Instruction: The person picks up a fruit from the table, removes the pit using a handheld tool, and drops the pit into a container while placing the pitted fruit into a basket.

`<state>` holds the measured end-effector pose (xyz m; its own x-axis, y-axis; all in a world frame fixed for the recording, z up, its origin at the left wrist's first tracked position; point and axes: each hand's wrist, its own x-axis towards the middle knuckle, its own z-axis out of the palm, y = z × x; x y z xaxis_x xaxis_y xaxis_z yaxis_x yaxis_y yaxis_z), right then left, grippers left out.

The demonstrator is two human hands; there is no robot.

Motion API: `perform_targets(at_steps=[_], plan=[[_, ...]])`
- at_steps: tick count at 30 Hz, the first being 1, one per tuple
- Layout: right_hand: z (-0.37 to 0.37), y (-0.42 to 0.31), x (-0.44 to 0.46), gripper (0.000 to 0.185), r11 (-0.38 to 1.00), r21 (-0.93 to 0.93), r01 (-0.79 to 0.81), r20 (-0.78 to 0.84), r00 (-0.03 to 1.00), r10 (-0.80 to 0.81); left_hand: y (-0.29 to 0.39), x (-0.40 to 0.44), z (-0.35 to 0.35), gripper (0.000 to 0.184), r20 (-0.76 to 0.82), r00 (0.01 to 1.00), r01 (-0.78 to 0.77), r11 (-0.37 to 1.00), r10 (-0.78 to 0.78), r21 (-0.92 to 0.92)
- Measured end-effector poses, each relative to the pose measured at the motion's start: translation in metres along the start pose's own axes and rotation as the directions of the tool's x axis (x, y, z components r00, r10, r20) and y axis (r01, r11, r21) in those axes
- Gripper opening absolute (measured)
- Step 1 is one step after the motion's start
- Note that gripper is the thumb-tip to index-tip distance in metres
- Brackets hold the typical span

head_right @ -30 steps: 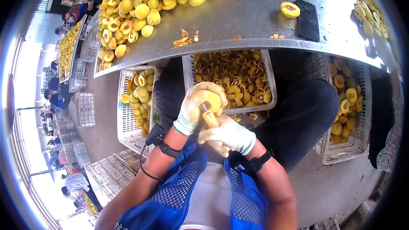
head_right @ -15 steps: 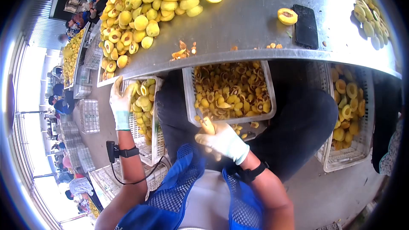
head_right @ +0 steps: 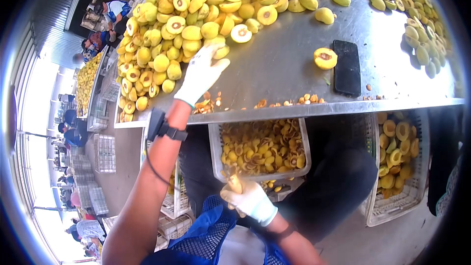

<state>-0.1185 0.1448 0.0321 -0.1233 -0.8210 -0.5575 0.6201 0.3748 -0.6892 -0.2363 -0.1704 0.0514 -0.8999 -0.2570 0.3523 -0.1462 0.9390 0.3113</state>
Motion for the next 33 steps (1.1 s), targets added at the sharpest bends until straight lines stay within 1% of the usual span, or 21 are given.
perform_targets(at_steps=[1, 2, 5, 6, 8, 9, 12, 13, 14, 17, 21, 22, 24, 25, 26, 28, 29, 30, 31, 33], plan=[[0.0, -0.001, 0.0, 0.015, 1.0, 0.008, 0.004, -0.009, 1.0, -0.003, -0.002, 0.017, 0.014, 0.048, -0.041, 0.997, -0.058, 0.994, 0.062, 0.095], [-0.001, -0.005, -0.001, 0.015, 1.0, 0.007, -0.029, -0.015, 0.999, 0.029, -0.004, 0.033, 0.026, 0.047, -0.076, 0.989, -0.11, 0.975, 0.126, 0.191], [-0.003, -0.006, 0.0, 0.015, 0.999, 0.015, -0.033, -0.039, 0.999, 0.033, 0.001, 0.078, 0.044, 0.044, -0.053, 0.967, -0.205, 0.887, 0.248, 0.414], [-0.004, -0.006, 0.002, 0.015, 0.999, 0.014, -0.046, -0.043, 0.998, 0.047, -0.003, 0.088, 0.052, 0.043, -0.026, 0.964, -0.224, 0.858, 0.266, 0.462], [-0.006, -0.009, 0.002, 0.016, 1.0, 0.008, -0.03, -0.068, 0.997, 0.031, -0.011, 0.102, 0.067, 0.04, 0.03, 0.955, -0.262, 0.792, 0.295, 0.551], [-0.008, -0.009, 0.003, 0.016, 1.0, 0.0, -0.01, -0.079, 0.997, 0.01, -0.012, 0.107, 0.072, 0.04, 0.096, 0.957, -0.277, 0.77, 0.273, 0.574], [-0.009, -0.007, 0.005, 0.016, 1.0, -0.009, 0.023, -0.109, 0.994, -0.024, -0.015, 0.104, 0.079, 0.04, 0.15, 0.945, -0.324, 0.768, 0.291, 0.553], [-0.009, -0.007, 0.005, 0.016, 1.0, -0.008, 0.019, -0.116, 0.993, -0.02, -0.013, 0.098, 0.078, 0.041, 0.117, 0.929, -0.357, 0.773, 0.35, 0.525], [-0.008, -0.007, 0.006, 0.015, 1.0, -0.01, 0.014, -0.12, 0.993, -0.015, -0.007, 0.091, 0.074, 0.041, 0.149, 0.933, -0.358, 0.789, 0.329, 0.5], [-0.008, -0.002, 0.007, 0.016, 0.997, -0.007, 0.081, -0.106, 0.991, -0.081, 0.009, 0.065, 0.053, 0.04, 0.247, 0.939, -0.325, 0.855, 0.24, 0.404], [-0.005, -0.008, 0.0, 0.019, 0.996, -0.08, 0.049, -0.155, 0.986, -0.061, 0.013, 0.029, 0.044, 0.038, 0.182, 0.954, -0.265, 0.956, 0.24, 0.128], [-0.003, -0.012, -0.001, 0.017, 0.998, -0.057, 0.029, -0.172, 0.984, -0.038, 0.011, 0.021, 0.044, 0.039, 0.181, 0.962, -0.225, 0.97, 0.206, 0.095], [-0.002, -0.006, -0.001, 0.017, 0.998, 0.01, 0.066, -0.187, 0.98, -0.063, 0.014, 0.006, 0.039, 0.039, 0.182, 0.974, -0.14, 0.99, 0.133, 0.028], [-0.003, -0.006, -0.001, 0.016, 0.998, -0.013, 0.063, -0.187, 0.98, -0.064, 0.017, -0.002, 0.033, 0.038, 0.17, 0.983, -0.071, 0.997, 0.063, 0.041], [-0.003, 0.009, 0.005, 0.016, 0.995, -0.032, 0.094, -0.22, 0.971, -0.099, 0.019, -0.007, 0.027, 0.038, 0.201, 0.98, -0.009, 0.999, 0.002, 0.031], [-0.001, 0.006, 0.003, 0.016, 0.992, -0.01, 0.124, -0.239, 0.963, -0.123, 0.023, -0.016, 0.01, 0.039, 0.259, 0.958, 0.119, 0.993, -0.119, 0.019], [0.001, 0.007, 0.003, 0.016, 0.986, -0.013, 0.167, -0.25, 0.954, -0.165, 0.026, -0.02, 0.002, 0.04, 0.333, 0.917, 0.26, 0.963, -0.222, -0.074], [0.001, 0.006, 0.001, 0.016, 0.987, 0.019, 0.159, -0.238, 0.96, -0.15, 0.028, -0.026, -0.007, 0.041, 0.413, 0.856, 0.403, 0.902, -0.311, -0.155], [0.003, 0.003, -0.001, 0.016, 0.986, -0.006, 0.169, -0.246, 0.955, -0.165, 0.032, -0.032, -0.014, 0.043, 0.497, 0.78, 0.537, 0.814, -0.379, -0.223], [0.005, -0.001, -0.003, 0.017, 0.982, -0.03, 0.184, -0.267, 0.946, -0.185, 0.026, -0.05, -0.014, 0.046, 0.358, 0.877, 0.432, 0.851, -0.32, -0.298]])
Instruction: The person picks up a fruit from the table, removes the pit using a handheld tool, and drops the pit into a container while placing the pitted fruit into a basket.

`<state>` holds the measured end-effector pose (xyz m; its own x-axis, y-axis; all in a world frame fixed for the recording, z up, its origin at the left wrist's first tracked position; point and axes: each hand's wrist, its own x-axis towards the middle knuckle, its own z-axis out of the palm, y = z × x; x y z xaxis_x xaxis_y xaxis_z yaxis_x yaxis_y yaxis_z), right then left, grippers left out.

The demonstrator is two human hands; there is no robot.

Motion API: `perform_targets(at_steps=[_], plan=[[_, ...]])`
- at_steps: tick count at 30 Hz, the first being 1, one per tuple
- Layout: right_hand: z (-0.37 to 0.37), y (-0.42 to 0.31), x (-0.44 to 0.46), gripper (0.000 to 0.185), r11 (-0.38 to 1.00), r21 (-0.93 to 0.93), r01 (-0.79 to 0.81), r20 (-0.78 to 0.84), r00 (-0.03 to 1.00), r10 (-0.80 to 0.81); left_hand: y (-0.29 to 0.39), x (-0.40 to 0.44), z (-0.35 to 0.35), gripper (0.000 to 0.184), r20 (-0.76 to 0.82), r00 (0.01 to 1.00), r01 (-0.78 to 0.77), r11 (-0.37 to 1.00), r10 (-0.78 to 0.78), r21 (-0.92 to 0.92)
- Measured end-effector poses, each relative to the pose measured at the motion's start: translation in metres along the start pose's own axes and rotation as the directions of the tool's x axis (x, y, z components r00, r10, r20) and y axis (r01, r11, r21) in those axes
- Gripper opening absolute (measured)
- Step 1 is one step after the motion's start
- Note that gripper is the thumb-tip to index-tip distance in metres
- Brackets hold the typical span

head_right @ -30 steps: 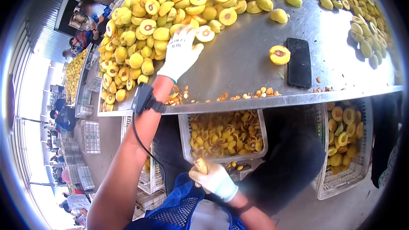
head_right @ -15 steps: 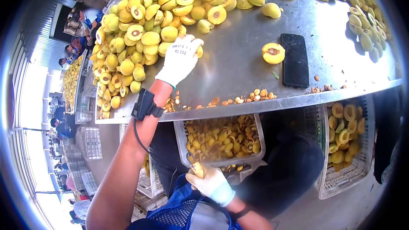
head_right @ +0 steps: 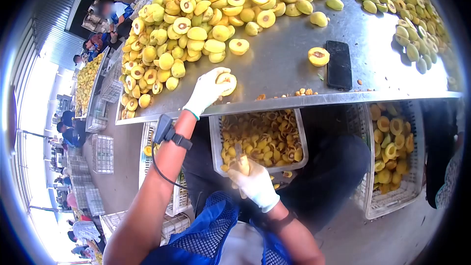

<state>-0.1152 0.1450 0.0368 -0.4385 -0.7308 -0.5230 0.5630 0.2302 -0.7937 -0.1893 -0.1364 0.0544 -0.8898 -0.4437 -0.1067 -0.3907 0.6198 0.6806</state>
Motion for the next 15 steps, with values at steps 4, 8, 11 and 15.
perform_targets(at_steps=[4, 8, 11, 15], plan=[[0.0, 0.01, 0.0, 0.017, 0.999, 0.004, 0.044, -0.017, 0.999, -0.044, -0.004, -0.046, 0.002, 0.051, -0.125, 0.978, -0.183, 0.976, 0.168, -0.12], [0.004, 0.007, -0.001, 0.018, 0.999, -0.017, 0.051, -0.06, 0.997, -0.052, 0.008, -0.105, 0.01, 0.05, -0.017, 0.993, -0.114, 0.913, 0.117, -0.391], [0.006, 0.007, -0.001, 0.019, 0.997, -0.047, 0.057, -0.07, 0.996, -0.06, -0.002, -0.138, 0.032, 0.047, 0.027, 0.998, -0.038, 0.86, 0.06, -0.508], [0.008, 0.013, 0.001, 0.019, 0.997, -0.044, 0.056, -0.038, 0.998, -0.057, 0.0, -0.176, 0.056, 0.041, 0.104, 0.994, 0.077, 0.759, -0.012, -0.647]])
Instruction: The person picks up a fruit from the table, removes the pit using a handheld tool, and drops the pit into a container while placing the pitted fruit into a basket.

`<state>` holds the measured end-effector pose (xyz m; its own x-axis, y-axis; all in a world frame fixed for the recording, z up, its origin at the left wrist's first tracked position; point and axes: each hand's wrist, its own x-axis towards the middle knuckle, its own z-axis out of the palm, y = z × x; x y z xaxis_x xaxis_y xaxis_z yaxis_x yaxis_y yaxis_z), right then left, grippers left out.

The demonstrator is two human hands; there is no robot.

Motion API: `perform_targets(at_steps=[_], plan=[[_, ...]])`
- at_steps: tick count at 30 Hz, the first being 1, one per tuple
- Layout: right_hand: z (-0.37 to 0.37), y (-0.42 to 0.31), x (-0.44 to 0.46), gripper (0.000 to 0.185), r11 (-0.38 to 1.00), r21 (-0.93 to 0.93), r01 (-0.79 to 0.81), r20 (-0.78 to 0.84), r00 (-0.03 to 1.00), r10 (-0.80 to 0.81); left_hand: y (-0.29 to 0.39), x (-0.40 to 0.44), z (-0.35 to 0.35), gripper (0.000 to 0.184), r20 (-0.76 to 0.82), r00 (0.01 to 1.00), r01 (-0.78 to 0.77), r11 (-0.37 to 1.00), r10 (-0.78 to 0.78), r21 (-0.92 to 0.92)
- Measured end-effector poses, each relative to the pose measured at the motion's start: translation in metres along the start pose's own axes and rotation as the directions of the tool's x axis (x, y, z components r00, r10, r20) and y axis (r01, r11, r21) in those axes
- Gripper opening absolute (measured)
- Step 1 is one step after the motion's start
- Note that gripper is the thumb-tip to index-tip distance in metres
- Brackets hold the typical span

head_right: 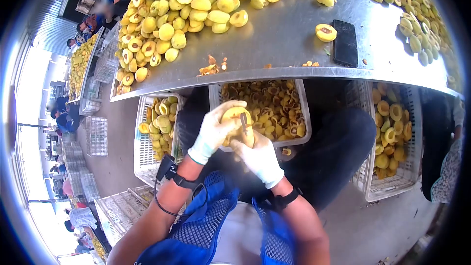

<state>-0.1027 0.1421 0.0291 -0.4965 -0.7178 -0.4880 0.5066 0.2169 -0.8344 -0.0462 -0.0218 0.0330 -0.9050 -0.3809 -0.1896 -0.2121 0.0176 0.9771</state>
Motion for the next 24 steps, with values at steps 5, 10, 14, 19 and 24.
perform_targets(at_steps=[5, 10, 14, 19, 24], plan=[[0.002, 0.003, -0.001, 0.019, 1.0, 0.001, -0.016, 0.025, 1.0, 0.016, -0.022, -0.013, 0.008, 0.049, -0.003, 0.999, 0.033, 0.922, -0.037, -0.386], [0.005, 0.005, 0.0, 0.017, 0.998, -0.062, 0.003, 0.006, 1.0, -0.002, -0.025, -0.015, 0.0, 0.055, -0.1, 0.992, 0.029, 0.915, -0.076, -0.403], [0.01, 0.011, 0.003, 0.016, 0.988, -0.137, 0.071, -0.026, 0.997, -0.075, -0.02, -0.018, -0.005, 0.064, -0.106, 0.994, -0.051, 0.993, 0.039, -0.109], [0.01, 0.023, 0.007, 0.017, 0.956, -0.215, 0.199, -0.058, 0.975, -0.216, -0.007, -0.023, 0.009, 0.075, -0.155, 0.982, -0.082, 0.985, 0.106, 0.149], [0.002, 0.018, 0.006, 0.02, 0.965, -0.261, -0.034, 0.043, 0.998, 0.046, -0.021, -0.02, 0.017, 0.063, -0.166, 0.9, -0.291, 0.84, 0.402, 0.459]])
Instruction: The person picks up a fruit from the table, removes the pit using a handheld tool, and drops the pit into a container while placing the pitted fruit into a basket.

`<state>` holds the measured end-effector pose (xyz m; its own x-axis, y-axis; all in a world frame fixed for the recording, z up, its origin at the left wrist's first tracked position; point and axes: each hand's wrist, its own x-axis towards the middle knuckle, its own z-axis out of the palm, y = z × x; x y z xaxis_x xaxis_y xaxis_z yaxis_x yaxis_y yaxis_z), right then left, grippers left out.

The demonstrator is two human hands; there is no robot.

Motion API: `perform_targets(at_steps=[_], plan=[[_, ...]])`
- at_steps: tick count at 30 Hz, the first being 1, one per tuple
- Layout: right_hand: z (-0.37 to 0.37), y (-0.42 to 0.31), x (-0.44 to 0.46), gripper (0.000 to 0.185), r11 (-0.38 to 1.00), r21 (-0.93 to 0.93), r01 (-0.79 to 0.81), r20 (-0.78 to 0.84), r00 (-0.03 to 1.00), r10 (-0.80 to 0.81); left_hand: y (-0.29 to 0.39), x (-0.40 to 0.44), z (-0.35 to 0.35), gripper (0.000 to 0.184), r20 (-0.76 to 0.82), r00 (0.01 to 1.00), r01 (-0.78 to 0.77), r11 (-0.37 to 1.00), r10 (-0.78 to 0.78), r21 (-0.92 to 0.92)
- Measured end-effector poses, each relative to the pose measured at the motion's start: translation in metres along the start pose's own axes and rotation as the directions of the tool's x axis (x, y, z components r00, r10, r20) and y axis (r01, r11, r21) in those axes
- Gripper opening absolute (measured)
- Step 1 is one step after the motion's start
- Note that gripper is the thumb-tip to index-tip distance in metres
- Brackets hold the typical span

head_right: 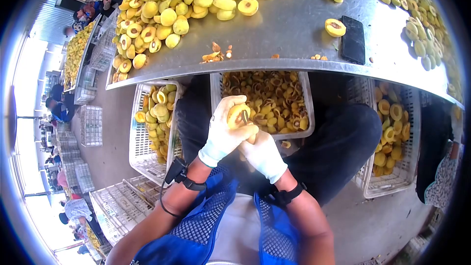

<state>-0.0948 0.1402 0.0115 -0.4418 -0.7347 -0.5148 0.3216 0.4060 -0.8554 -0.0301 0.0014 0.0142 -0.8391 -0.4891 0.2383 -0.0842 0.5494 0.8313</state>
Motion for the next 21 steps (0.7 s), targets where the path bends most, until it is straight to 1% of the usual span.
perform_targets(at_steps=[3, 6, 9, 12, 13, 15, 16, 17, 18, 20, 21], plan=[[-0.003, -0.003, -0.002, 0.02, 0.997, -0.002, -0.072, 0.067, 0.995, 0.072, -0.002, -0.001, 0.001, 0.055, -0.025, 0.999, -0.04, 0.999, 0.04, -0.005], [-0.004, -0.007, -0.005, 0.02, 0.994, -0.113, 0.015, 0.06, 0.998, -0.008, 0.001, -0.003, -0.004, 0.05, 0.075, 0.988, 0.148, 0.976, -0.137, -0.161], [0.001, -0.001, -0.008, 0.023, 1.0, -0.022, 0.021, 0.074, 0.997, -0.019, 0.0, -0.003, -0.003, 0.039, 0.109, 0.985, 0.158, 0.96, -0.136, -0.233], [-0.004, -0.007, -0.008, 0.019, 0.998, 0.004, -0.056, 0.118, 0.992, 0.055, 0.007, 0.005, -0.009, 0.027, 0.161, 0.965, 0.245, 0.924, -0.205, -0.294], [-0.006, -0.011, -0.009, 0.019, 0.995, 0.009, -0.103, 0.152, 0.983, 0.1, 0.008, 0.007, -0.009, 0.019, 0.186, 0.951, 0.299, 0.883, -0.246, -0.362], [-0.009, -0.017, -0.01, 0.019, 0.98, 0.021, -0.196, 0.217, 0.958, 0.186, -0.001, 0.007, -0.011, 0.017, 0.269, 0.917, 0.392, 0.79, -0.294, -0.472], [-0.01, -0.015, -0.01, 0.02, 0.978, 0.027, -0.206, 0.233, 0.953, 0.194, -0.005, 0.007, -0.012, 0.017, 0.313, 0.897, 0.438, 0.734, -0.313, -0.52], [-0.01, -0.013, -0.008, 0.022, 0.976, 0.032, -0.216, 0.25, 0.947, 0.202, -0.007, 0.007, -0.011, 0.016, 0.292, 0.92, 0.378, 0.783, -0.26, -0.494], [-0.009, -0.011, -0.008, 0.023, 0.973, 0.035, -0.228, 0.269, 0.94, 0.211, -0.007, 0.009, -0.014, 0.016, 0.359, 0.894, 0.417, 0.794, -0.268, -0.443], [-0.01, -0.013, -0.009, 0.016, 0.964, 0.06, -0.259, 0.292, 0.928, 0.232, -0.008, 0.016, -0.022, 0.016, 0.483, 0.826, 0.481, 0.81, -0.29, -0.335], [-0.01, -0.013, -0.01, 0.014, 0.959, 0.071, -0.275, 0.304, 0.921, 0.242, -0.01, 0.018, -0.022, 0.018, 0.502, 0.822, 0.462, 0.83, -0.268, -0.312]])
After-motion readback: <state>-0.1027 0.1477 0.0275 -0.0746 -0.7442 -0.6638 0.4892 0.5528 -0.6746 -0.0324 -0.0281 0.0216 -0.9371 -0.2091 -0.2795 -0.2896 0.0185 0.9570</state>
